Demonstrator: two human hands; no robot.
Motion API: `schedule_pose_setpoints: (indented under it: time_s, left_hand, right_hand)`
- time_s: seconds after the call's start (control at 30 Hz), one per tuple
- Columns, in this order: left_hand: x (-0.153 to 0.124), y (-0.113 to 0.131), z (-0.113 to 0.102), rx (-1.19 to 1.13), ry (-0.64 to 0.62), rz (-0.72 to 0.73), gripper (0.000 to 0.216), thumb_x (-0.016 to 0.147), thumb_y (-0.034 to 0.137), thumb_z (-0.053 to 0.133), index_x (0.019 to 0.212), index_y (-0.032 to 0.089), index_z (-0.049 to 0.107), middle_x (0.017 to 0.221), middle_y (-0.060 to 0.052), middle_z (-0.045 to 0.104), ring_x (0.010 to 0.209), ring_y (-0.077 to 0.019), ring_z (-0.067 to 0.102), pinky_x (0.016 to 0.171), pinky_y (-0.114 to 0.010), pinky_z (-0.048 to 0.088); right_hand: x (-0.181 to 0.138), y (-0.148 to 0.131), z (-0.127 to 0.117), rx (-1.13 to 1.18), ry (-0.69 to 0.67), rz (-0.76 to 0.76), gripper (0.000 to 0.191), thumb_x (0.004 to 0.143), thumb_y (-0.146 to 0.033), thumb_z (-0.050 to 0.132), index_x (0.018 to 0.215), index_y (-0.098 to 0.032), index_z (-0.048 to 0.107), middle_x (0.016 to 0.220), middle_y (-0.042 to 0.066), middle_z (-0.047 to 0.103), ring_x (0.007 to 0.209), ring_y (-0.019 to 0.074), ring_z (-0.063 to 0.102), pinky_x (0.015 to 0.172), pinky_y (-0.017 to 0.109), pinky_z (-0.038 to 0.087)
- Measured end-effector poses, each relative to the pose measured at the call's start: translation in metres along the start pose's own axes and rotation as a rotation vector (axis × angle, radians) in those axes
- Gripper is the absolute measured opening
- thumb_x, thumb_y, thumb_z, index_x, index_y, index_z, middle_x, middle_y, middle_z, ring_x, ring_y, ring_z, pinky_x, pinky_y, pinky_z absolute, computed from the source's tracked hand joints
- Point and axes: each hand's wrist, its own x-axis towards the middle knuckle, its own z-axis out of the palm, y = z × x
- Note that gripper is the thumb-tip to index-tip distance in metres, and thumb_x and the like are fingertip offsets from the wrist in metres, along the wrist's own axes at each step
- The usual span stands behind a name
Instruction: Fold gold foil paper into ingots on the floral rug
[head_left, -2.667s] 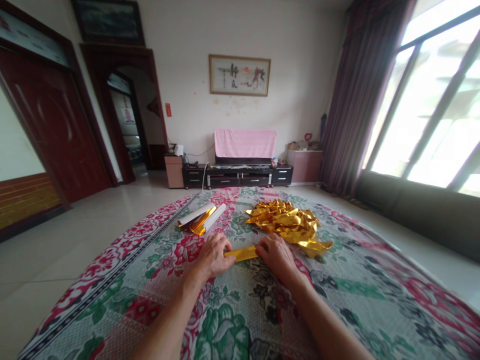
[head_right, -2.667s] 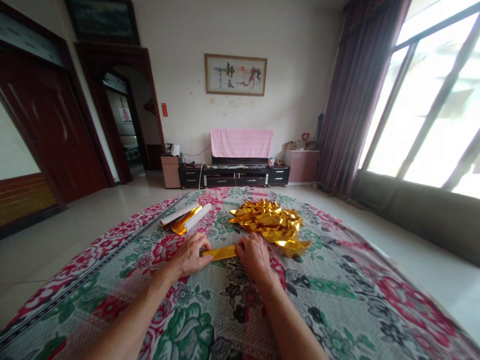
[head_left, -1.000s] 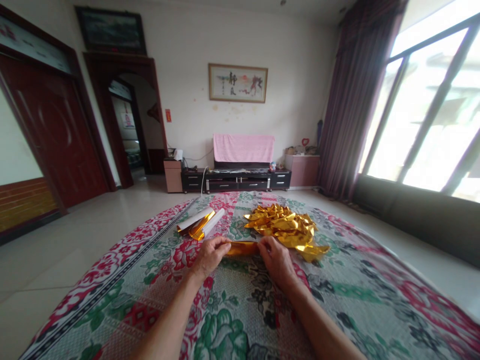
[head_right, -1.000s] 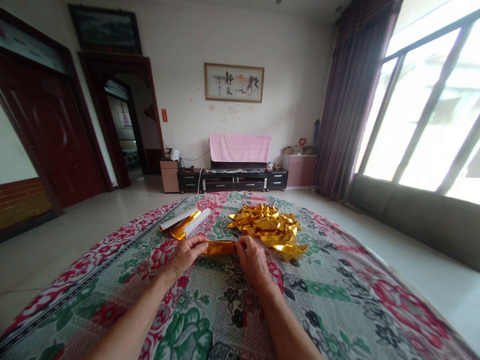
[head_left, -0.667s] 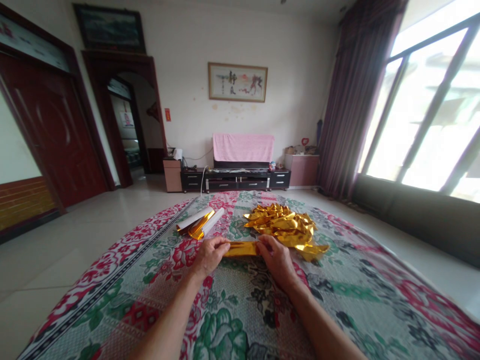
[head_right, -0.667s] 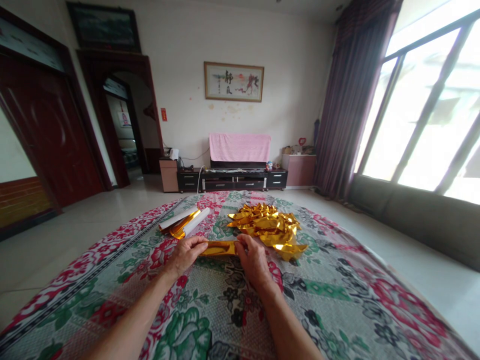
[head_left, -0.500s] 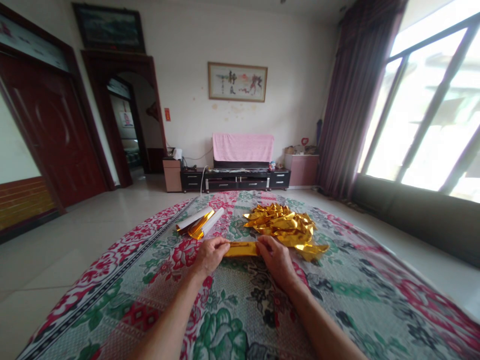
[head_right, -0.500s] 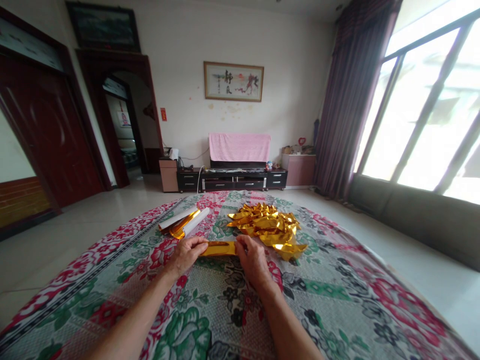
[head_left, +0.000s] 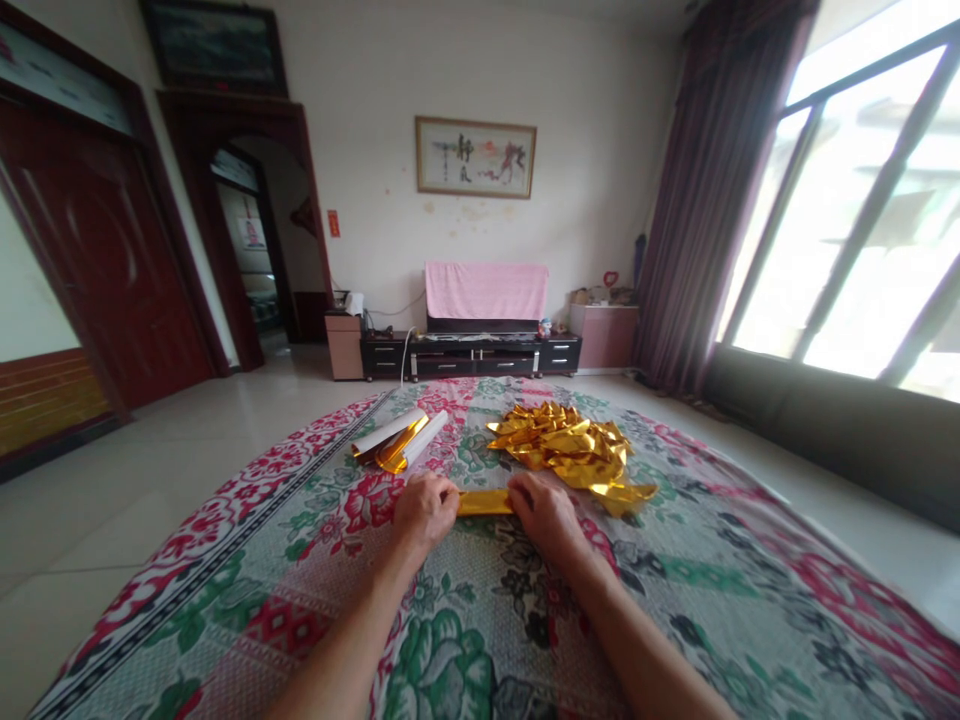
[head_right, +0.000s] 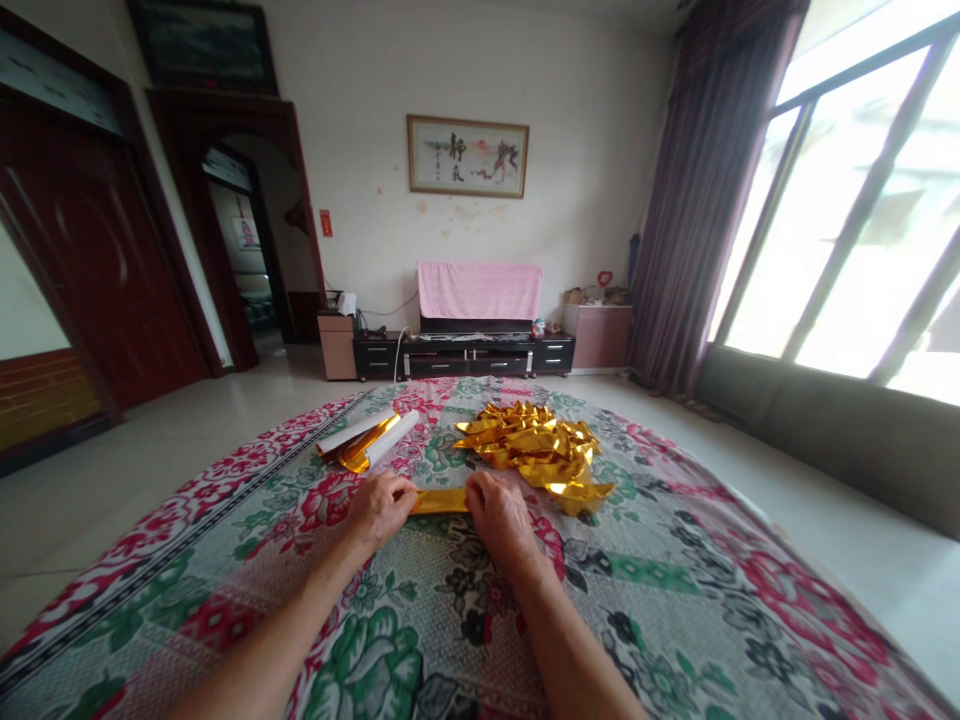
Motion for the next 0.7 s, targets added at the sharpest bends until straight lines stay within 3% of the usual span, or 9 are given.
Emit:
schedule_pose_setpoints:
  time_s: [0.7]
  left_hand:
    - [-0.0041,0.0049,-0.0056,0.097,-0.042,0.053,0.017,0.074,0.02,0.051,0.082,0.019,0.066,0.081,-0.006,0.064,0.083,-0.0198,0.055,0.08,-0.031,0.04]
  right_hand:
    - [0.0028,-0.0012,0.0009,-0.173,-0.118,0.005,0.013,0.083,-0.022,0.047,0.076,-0.019,0.058,0.078,0.002,0.059,0.075,0.0134,0.052,0.07,0.022,0.032]
